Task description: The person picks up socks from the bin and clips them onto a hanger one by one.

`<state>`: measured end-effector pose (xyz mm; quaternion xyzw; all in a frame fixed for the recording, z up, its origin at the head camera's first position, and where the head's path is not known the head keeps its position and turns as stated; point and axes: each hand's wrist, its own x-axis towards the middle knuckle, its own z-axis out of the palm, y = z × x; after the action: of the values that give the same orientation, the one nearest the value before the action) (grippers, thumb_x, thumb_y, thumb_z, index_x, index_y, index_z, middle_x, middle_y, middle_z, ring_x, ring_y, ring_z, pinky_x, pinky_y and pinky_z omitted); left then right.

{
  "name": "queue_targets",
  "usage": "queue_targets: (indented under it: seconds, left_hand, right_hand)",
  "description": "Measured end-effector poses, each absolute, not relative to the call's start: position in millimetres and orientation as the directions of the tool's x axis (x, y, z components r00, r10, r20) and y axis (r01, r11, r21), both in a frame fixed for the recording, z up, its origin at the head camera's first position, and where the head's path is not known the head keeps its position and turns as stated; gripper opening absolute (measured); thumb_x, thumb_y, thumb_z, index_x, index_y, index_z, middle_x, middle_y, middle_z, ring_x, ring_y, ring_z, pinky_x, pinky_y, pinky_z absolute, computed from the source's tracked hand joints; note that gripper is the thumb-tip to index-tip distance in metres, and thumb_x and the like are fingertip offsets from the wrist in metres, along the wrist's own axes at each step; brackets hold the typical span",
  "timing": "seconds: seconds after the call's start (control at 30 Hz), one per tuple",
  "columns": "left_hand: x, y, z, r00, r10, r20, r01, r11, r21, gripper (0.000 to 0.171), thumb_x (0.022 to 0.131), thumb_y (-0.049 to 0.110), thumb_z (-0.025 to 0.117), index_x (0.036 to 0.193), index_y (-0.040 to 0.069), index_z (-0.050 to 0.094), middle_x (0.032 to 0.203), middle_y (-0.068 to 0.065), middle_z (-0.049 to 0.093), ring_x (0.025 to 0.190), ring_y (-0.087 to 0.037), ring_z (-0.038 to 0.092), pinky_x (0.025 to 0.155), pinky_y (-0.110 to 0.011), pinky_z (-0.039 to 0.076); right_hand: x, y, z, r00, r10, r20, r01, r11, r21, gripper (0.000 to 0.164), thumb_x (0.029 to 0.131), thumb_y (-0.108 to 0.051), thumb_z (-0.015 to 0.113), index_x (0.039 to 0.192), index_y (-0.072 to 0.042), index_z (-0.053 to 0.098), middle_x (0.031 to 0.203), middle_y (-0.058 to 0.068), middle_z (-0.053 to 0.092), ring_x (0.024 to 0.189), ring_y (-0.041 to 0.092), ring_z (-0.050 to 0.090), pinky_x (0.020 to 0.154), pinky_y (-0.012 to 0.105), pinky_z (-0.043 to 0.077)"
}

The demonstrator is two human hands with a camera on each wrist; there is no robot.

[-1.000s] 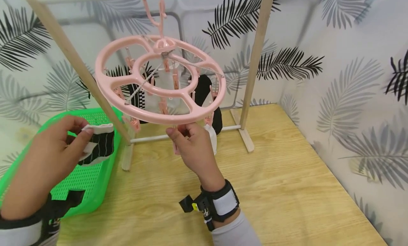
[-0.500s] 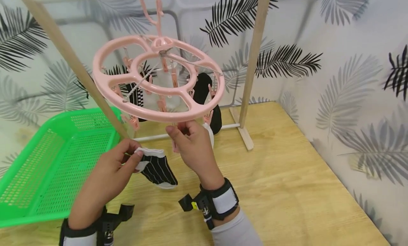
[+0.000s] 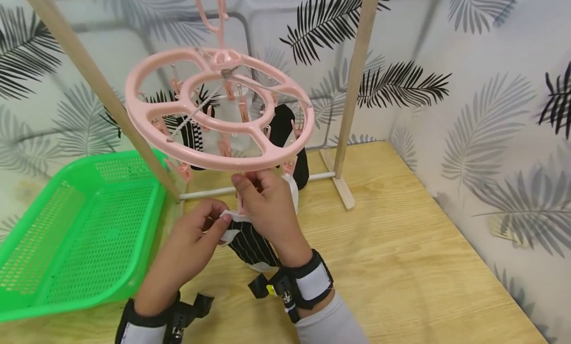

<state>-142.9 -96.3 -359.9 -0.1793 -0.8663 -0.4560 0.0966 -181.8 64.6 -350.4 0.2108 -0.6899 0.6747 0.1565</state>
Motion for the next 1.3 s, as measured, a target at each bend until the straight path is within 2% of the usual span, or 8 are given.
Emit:
queue_targets:
  seconds: [0.37,0.67,1.03,1.13,1.3]
  left_hand:
    - [-141.7,-89.9,-357.4,-0.906,0.234,0.352,0.422,0.449,0.787,0.005,0.102,0.015,0.057,0.102,0.014,0.061,0.085,0.002,0.062,0.078,-0.014,0.058,0.067,-0.034,0.053]
    - [-144.6,-92.9,-356.7,-0.899,0.189,0.394,0.436,0.441,0.784,0.006,0.102,0.015,0.057,0.104,0.012,0.061,0.081,0.001,0.059,0.075,-0.015,0.056,0.061,-0.031,0.051]
    - [-146.7,-96.2,-360.3,-0.9,0.141,0.412,0.429,0.448,0.785,0.004,0.1,0.011,0.058,0.104,0.01,0.061,0.083,0.0,0.058,0.076,-0.016,0.055,0.06,-0.029,0.048]
    - [-148.5,-96.5,-360.7,-0.898,0.13,0.42,0.432,0.442,0.786,0.006,0.1,0.011,0.059,0.105,0.009,0.061,0.087,-0.001,0.061,0.079,-0.016,0.056,0.062,-0.03,0.049]
    - [-150.9,-98.0,-361.3,-0.911,0.093,0.401,0.398,0.446,0.802,0.014,0.098,0.014,0.062,0.11,0.007,0.061,0.101,-0.005,0.066,0.094,-0.018,0.062,0.07,-0.035,0.054]
  right_hand:
    - [-184.8,67.5,-350.8,-0.843,-0.092,0.529,-0.529,-0.027,-0.848,0.014,0.101,-0.008,0.056,0.095,0.003,0.062,0.071,0.011,0.056,0.053,0.018,0.051,0.046,0.026,0.043]
    - [-185.4,69.1,-351.6,-0.836,-0.119,0.535,-0.532,-0.06,-0.845,0.014,0.102,-0.007,0.055,0.094,0.003,0.061,0.066,0.011,0.053,0.05,0.02,0.051,0.047,0.027,0.044]
    - [-185.6,66.5,-353.8,-0.856,-0.18,0.485,-0.474,-0.101,-0.875,0.01,0.101,-0.01,0.059,0.099,0.001,0.058,0.076,0.013,0.053,0.064,0.024,0.053,0.058,0.03,0.048]
    - [-186.3,66.3,-353.7,-0.859,-0.187,0.476,-0.466,-0.098,-0.879,0.01,0.101,-0.01,0.059,0.101,0.0,0.059,0.077,0.013,0.053,0.065,0.026,0.053,0.059,0.031,0.048]
    - [-187.2,66.6,-354.1,-0.87,-0.19,0.455,-0.45,-0.069,-0.89,0.012,0.101,-0.011,0.059,0.105,0.0,0.06,0.08,0.013,0.054,0.068,0.026,0.054,0.061,0.033,0.05]
